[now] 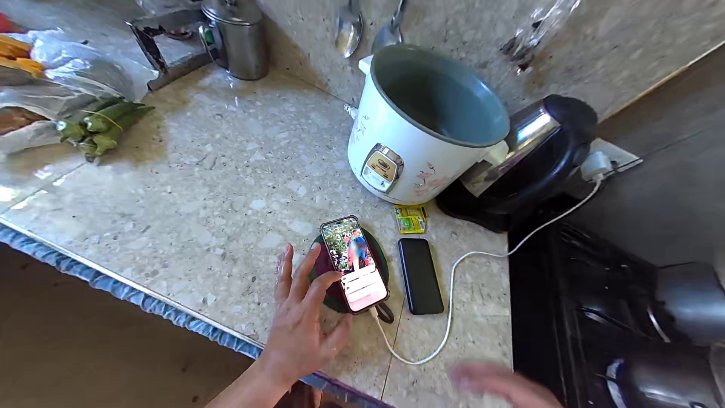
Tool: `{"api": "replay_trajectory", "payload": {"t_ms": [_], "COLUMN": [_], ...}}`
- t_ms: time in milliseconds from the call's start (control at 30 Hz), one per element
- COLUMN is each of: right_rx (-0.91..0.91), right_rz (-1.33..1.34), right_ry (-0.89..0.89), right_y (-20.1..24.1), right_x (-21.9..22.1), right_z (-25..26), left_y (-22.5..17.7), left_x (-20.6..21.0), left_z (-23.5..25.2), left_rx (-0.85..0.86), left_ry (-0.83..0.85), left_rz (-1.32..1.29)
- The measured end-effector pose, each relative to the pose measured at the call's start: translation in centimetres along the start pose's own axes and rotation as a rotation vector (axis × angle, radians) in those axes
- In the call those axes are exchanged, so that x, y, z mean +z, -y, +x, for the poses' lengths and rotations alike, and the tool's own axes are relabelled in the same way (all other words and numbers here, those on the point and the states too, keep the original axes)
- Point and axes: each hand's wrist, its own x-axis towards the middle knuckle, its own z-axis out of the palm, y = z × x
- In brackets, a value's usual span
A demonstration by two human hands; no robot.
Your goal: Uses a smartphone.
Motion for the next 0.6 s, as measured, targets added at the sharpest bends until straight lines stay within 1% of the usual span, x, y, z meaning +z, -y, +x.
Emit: {"api": "replay_trajectory", "payload": {"t_ms": [33, 67, 100, 167, 267, 333, 400, 533, 600], "right_rx": [-0.146, -0.249, -0.303, -0.316, -0.233, -0.189, -0.209, -0.27, -0.267], "right_rz": [-0.041, -0.105, -0.175, -0.299, -0.478, -0.486, -0.41, -0.258, -0.251], "right_ry": [-0.11, -0.174, -0.191, -0.142, -0.028, -0.029, -0.063, -0.005, 0.041], "right_y": [-0.4, -1.1, -1.9, -2.6, -3.0, -3.7, -4.2, -4.3, -4.7], "right_x": [0.0, 0.6, 1.3, 2.6, 3.0, 2.5, 1.8, 1.0, 1.4], "right_z": [3.4, 6.9, 10.0, 14.8, 19.6, 21.5, 22.2, 20.9, 20.2], "left_y": [0.0, -0.1, -0.3, -0.6, -0.8, -0.9, -1.1, -1.2, -1.2], "left_x": [0.0, 0.0, 0.0, 0.0, 0.2, 0.2, 0.2, 0.2, 0.3], "left_z": [0.3, 0.5, 0.7, 1.1, 1.1, 1.2, 1.2, 1.3, 1.2], "left_rx": [-0.013, -0.028, -0.042, -0.044, -0.052, -0.068, -0.098, -0.112, -0.109], "left_ry": [0.001, 0.012, 0.028, 0.056, 0.085, 0.101, 0.124, 0.156, 0.156], "left_rz": [0.014, 0.032, 0.058, 0.114, 0.181, 0.203, 0.223, 0.252, 0.265]}}
